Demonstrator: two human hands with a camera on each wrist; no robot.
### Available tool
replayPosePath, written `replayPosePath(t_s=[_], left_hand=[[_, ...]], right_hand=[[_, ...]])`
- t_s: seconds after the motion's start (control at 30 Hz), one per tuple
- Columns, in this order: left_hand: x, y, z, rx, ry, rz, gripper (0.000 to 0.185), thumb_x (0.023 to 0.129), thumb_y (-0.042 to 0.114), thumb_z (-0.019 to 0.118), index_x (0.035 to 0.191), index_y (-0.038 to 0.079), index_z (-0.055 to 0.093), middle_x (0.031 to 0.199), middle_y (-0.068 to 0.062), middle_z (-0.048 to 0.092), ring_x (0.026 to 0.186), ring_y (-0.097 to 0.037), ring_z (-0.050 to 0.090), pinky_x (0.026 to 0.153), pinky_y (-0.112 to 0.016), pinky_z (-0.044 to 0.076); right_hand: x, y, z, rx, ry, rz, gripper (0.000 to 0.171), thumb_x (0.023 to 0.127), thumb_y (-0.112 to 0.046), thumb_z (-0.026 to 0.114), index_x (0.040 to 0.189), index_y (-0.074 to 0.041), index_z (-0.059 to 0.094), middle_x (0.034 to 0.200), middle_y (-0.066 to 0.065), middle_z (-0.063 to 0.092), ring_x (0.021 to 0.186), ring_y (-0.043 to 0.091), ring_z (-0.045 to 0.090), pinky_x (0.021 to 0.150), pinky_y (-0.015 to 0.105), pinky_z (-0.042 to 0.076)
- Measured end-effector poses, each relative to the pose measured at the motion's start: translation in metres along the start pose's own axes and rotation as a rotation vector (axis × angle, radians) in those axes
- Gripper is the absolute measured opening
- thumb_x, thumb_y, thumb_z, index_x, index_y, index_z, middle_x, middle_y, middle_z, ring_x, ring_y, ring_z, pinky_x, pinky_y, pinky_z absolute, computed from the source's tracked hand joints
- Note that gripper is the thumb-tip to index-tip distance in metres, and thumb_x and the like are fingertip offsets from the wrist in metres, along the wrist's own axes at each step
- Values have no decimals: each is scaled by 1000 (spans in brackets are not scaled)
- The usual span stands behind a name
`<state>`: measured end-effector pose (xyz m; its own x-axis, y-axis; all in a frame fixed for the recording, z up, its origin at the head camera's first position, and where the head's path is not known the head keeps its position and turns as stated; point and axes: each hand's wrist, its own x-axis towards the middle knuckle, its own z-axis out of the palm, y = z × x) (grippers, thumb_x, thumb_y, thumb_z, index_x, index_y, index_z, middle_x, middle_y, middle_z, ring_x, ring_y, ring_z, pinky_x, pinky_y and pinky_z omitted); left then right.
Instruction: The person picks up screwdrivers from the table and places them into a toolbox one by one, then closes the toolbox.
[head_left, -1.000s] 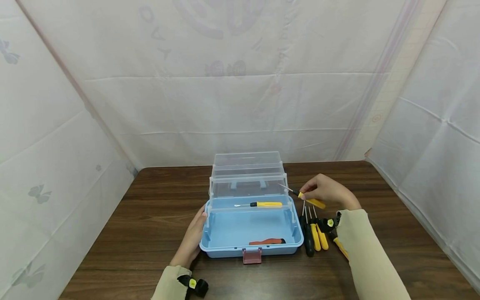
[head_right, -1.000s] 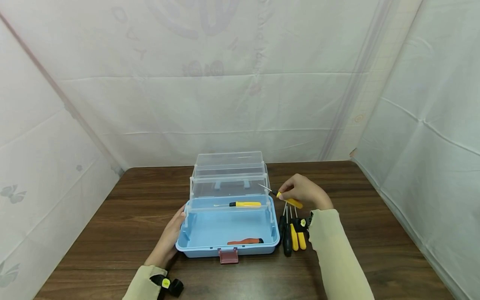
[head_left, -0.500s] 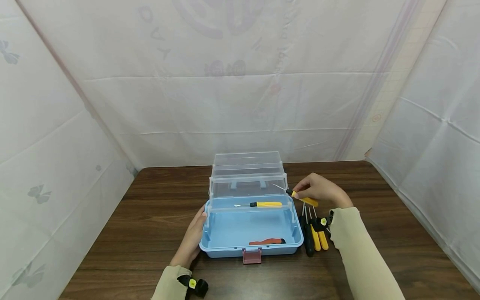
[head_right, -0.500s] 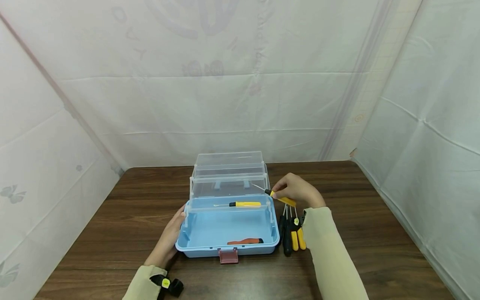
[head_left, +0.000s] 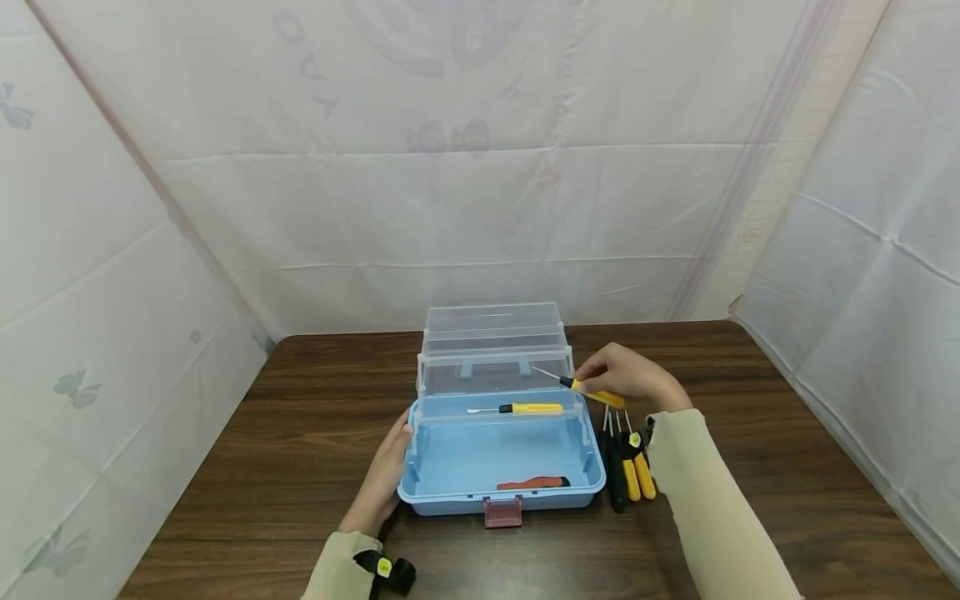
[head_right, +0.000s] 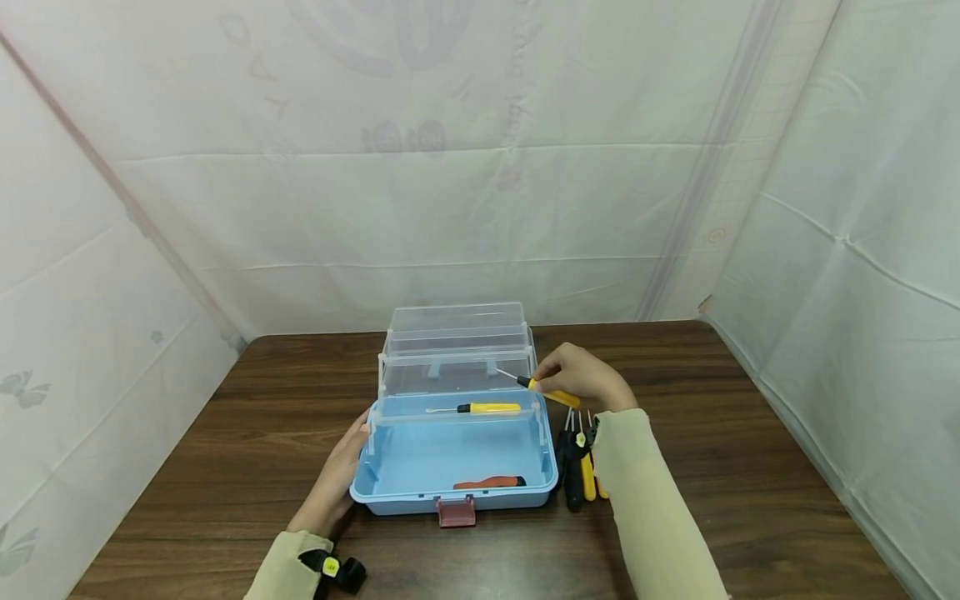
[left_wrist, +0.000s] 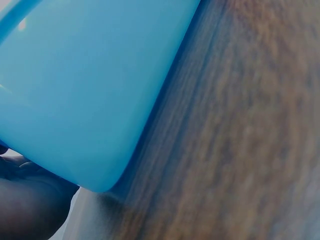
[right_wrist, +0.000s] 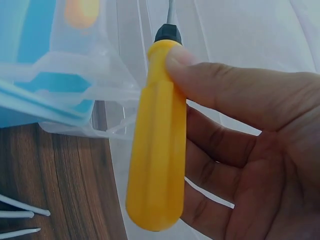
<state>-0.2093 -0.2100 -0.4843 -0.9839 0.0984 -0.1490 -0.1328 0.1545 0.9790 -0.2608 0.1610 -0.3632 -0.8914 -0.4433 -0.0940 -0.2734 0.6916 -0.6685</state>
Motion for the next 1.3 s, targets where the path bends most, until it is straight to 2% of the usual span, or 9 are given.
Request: replayPosePath(t_s=[0.23,0.3,0.53,0.87,1.13,1.3], left_hand=[[0,-1,-1,7,2,0,58,105,45,22,156,19,13,162,-13,12,148,-38,13,114,-60,17],[1,-1,0,7,1,1,57,105,44,22,155,19,13,162,-13,12,147,-38,13,114,-60,17],[1,0,0,7,3,-4,57,105,44,22,155,19,13,162,-13,13,147,-39,14,114,-60,18],[1,0,0,-3,-4,-3,59,104,47,23,156,19,13,162,-12,11,148,-38,12,114,-60,16],[2,0,0,-2,-8,6,59,105,46,22,155,18,13,162,-14,11,147,-39,13,114,-60,17],[2,1,1,1,-4,-6,57,105,44,22,155,19,13,162,-13,12,147,-39,14,114,-60,17]], right_hand=[[7,-5,5,11,1,0,17,91,-11,64,103,-4,74,94,7,71,68,16,53,62,28,48],[8,-7,6,34,3,10,17,91,-11,64,103,-4,74,97,7,71,72,17,53,65,28,48],[15,-14,10,-1,7,-11,18,91,-10,64,105,-4,73,104,9,70,86,18,57,78,33,54],[26,-22,18,22,-8,-26,17,91,-8,64,103,-2,74,97,9,72,74,16,55,66,26,52],[30,-30,22,-19,-10,-60,17,91,-10,65,104,-5,74,98,7,73,80,14,59,79,33,55],[32,-34,24,-25,-14,-101,17,91,-10,64,104,-4,74,101,9,73,82,14,61,81,35,55]])
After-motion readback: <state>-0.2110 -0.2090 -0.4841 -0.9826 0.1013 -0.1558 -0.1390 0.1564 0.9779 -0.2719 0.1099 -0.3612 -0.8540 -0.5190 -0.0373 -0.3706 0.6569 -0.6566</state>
